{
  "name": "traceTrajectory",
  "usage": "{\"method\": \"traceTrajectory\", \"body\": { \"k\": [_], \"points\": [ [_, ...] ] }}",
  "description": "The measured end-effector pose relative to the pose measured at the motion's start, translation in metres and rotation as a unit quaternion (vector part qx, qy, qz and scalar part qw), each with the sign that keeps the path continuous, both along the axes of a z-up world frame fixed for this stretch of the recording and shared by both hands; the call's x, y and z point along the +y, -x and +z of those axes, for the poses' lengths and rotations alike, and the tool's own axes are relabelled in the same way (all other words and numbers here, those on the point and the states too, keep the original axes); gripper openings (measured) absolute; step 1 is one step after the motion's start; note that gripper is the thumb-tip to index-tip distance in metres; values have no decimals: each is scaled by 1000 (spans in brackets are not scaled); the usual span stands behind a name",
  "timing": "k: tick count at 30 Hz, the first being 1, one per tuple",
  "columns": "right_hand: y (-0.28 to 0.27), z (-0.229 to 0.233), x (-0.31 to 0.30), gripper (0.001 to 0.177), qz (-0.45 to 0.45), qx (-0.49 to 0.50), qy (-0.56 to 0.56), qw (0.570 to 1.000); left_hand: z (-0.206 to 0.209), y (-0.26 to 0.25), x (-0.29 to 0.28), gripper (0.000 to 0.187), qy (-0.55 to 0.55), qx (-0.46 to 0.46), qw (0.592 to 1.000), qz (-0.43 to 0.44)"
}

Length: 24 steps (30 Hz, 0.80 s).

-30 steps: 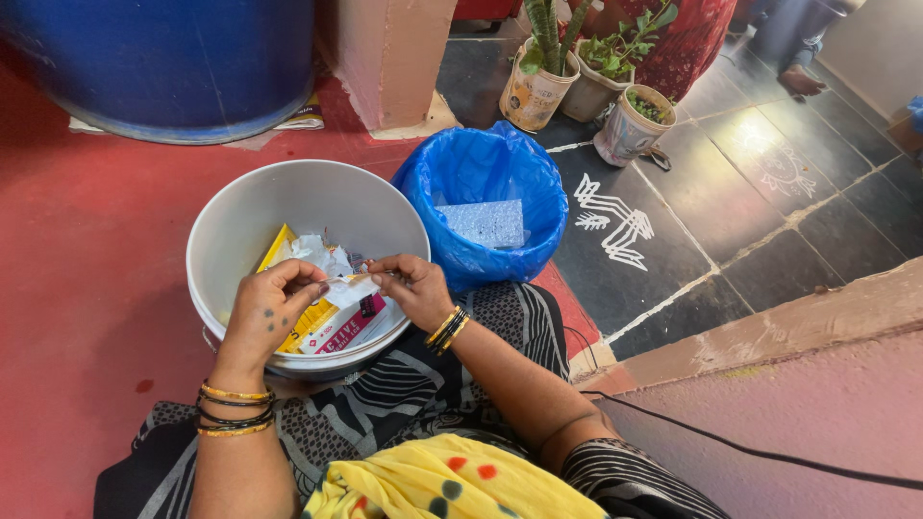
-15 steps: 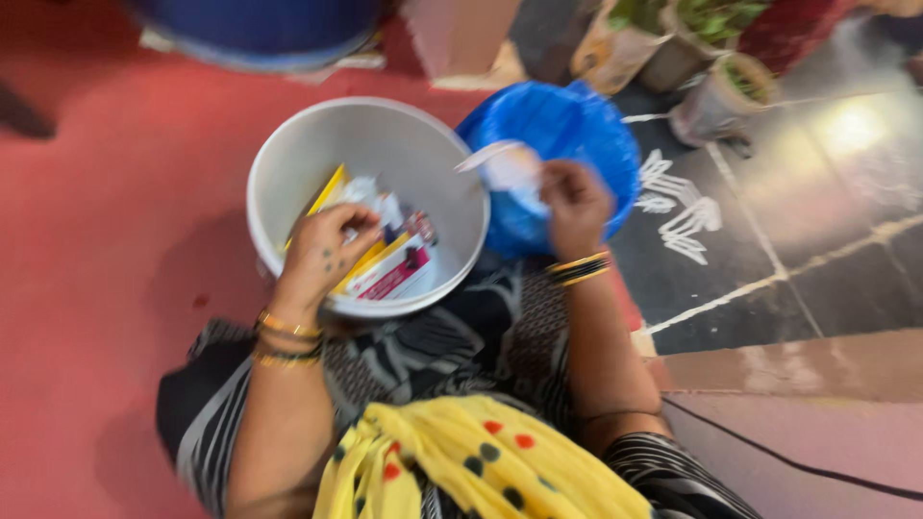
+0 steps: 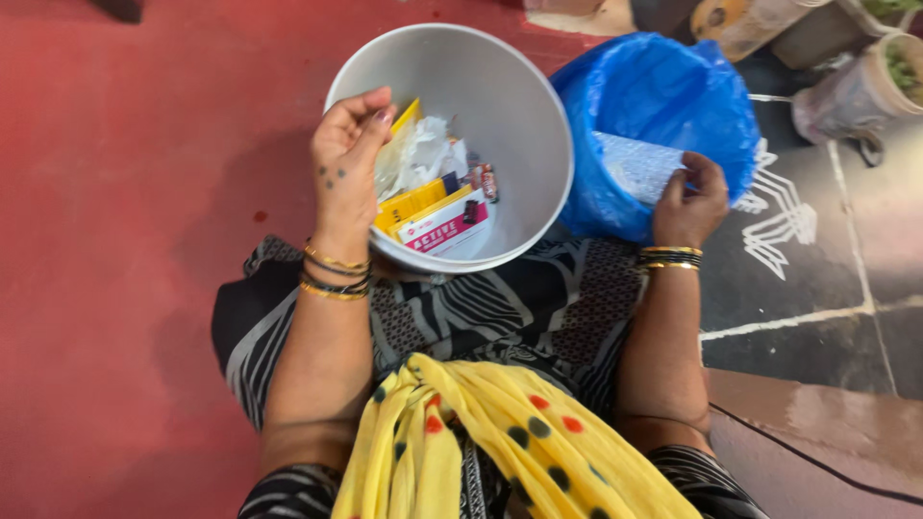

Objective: The person sits on the floor and sorts through waste items, transferring them from a blue plastic bag into a white bucket. They handle various small plastic wrappers and packaging, picking them up one by one and placing them into the bucket.

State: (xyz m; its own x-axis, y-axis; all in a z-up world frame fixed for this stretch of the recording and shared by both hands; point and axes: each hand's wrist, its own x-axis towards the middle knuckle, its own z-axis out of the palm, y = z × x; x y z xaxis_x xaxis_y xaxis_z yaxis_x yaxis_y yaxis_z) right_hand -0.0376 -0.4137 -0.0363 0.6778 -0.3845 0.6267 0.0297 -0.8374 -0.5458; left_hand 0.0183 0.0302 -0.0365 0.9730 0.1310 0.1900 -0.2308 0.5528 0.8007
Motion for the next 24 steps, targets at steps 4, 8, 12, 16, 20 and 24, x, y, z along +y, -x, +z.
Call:
{"method": "traceTrajectory", "body": {
  "k": [4,8,12,16,20,24],
  "points": [
    [-1,14,10,8,100,1,-81,992,-9,-5,-1,20,33,-5,999,17],
    [-11,59,70,5,284,33,-104,952,-11,-8,-5,18,20,0,1000,22],
    [-46,91,154,16,373,221,112,894,-12,-7,-6,13,54,-30,998,7],
    [-104,51,221,24,349,419,360,757,-8,-5,-6,12,65,-32,997,1],
    [-185,-52,227,38,350,573,409,618,-3,0,-6,12,22,-38,999,11],
    [-246,-144,219,48,339,617,473,530,0,1,-7,12,18,-15,1000,1]
  ]
}}
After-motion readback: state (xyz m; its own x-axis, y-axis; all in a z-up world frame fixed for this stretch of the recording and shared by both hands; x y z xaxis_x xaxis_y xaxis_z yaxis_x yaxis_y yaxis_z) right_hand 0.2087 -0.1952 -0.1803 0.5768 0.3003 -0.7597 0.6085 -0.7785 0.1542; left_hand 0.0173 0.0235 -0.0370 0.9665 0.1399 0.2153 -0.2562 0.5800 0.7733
